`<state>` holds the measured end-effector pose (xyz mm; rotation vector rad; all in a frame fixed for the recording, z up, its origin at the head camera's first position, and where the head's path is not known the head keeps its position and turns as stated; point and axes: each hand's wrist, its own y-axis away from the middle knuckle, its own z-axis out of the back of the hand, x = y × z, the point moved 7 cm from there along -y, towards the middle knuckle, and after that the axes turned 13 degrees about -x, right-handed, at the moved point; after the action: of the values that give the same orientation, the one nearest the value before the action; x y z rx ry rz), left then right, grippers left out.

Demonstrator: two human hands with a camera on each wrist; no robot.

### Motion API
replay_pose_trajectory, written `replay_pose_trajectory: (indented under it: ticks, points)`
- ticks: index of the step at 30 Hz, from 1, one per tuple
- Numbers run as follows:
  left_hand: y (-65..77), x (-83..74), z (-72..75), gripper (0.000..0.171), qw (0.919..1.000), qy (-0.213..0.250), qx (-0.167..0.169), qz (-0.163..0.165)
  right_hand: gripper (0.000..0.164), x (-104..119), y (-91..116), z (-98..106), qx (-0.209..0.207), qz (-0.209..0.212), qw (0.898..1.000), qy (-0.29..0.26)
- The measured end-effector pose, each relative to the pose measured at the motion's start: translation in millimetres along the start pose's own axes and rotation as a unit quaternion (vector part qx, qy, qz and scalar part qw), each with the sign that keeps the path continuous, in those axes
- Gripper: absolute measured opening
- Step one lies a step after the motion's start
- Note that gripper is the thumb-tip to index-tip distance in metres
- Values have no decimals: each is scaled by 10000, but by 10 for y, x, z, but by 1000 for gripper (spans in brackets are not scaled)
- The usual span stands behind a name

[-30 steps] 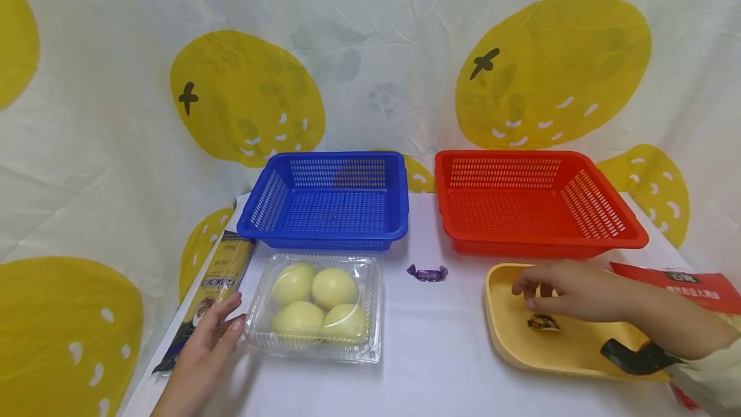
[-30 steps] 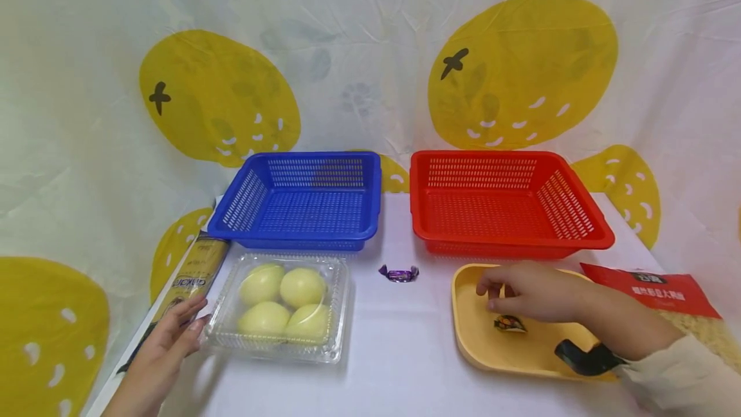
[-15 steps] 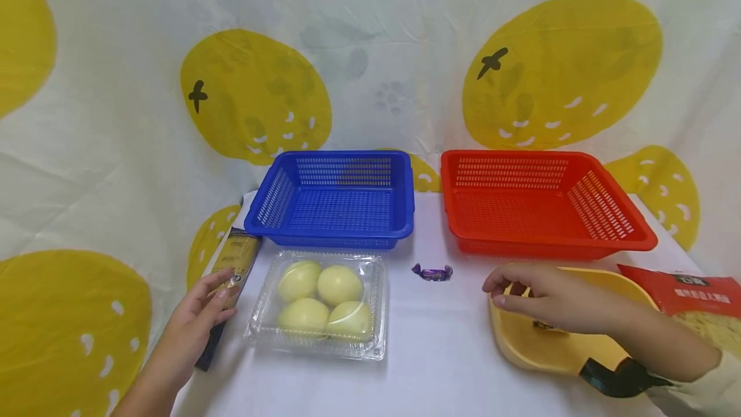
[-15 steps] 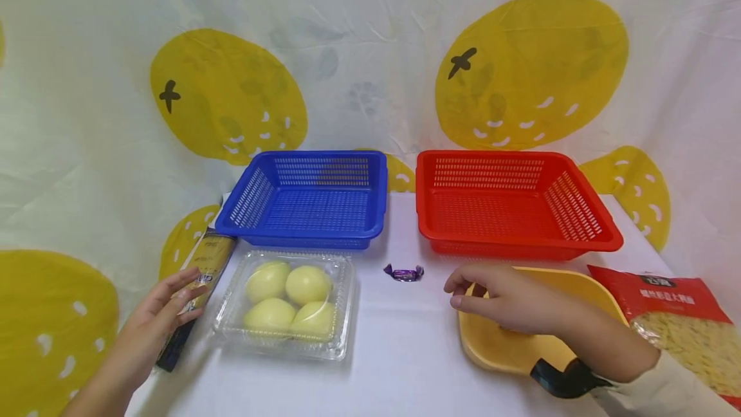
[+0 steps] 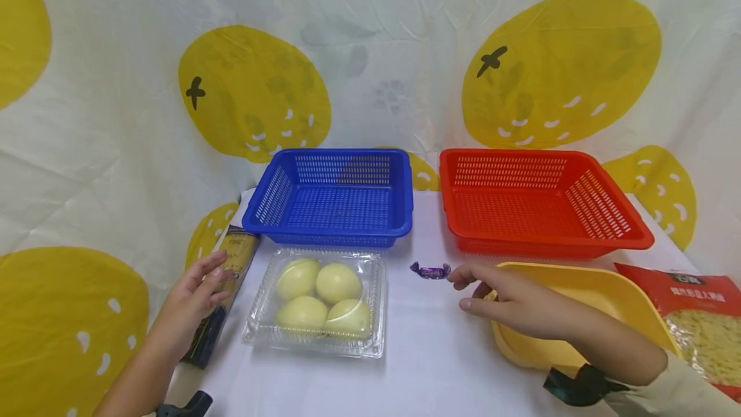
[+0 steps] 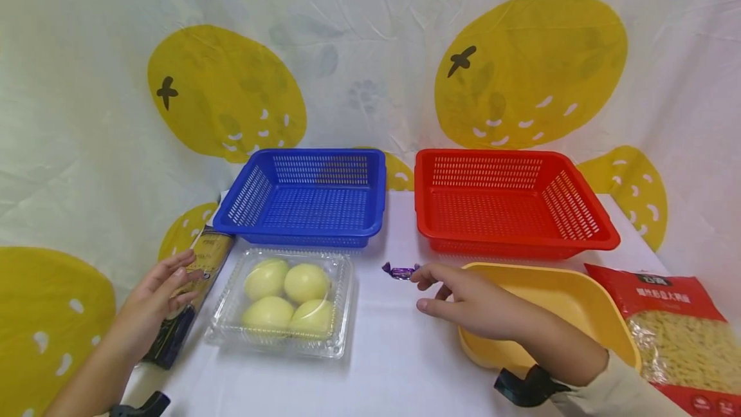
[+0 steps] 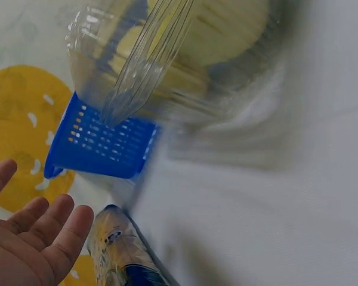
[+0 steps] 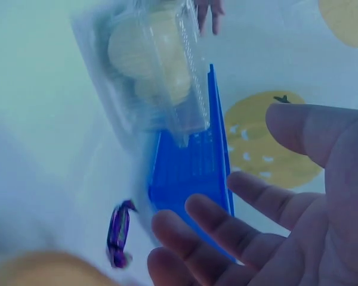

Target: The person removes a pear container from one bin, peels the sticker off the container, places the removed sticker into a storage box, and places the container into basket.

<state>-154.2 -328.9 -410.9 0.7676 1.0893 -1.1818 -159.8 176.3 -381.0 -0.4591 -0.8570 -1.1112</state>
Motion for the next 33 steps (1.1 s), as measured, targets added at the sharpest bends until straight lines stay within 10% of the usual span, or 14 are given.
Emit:
replay_pose_trajectory:
  ticks: [15,33]
  points:
    - [-363,-24,-59,68,9999,-4,-132,-24,65,-71,-163,-469,17,-848,9939,-700]
    - [-691,34,-125,67,9998,71,205,-10,69,-30,-339,-1011,-559,-249,9812,-1828]
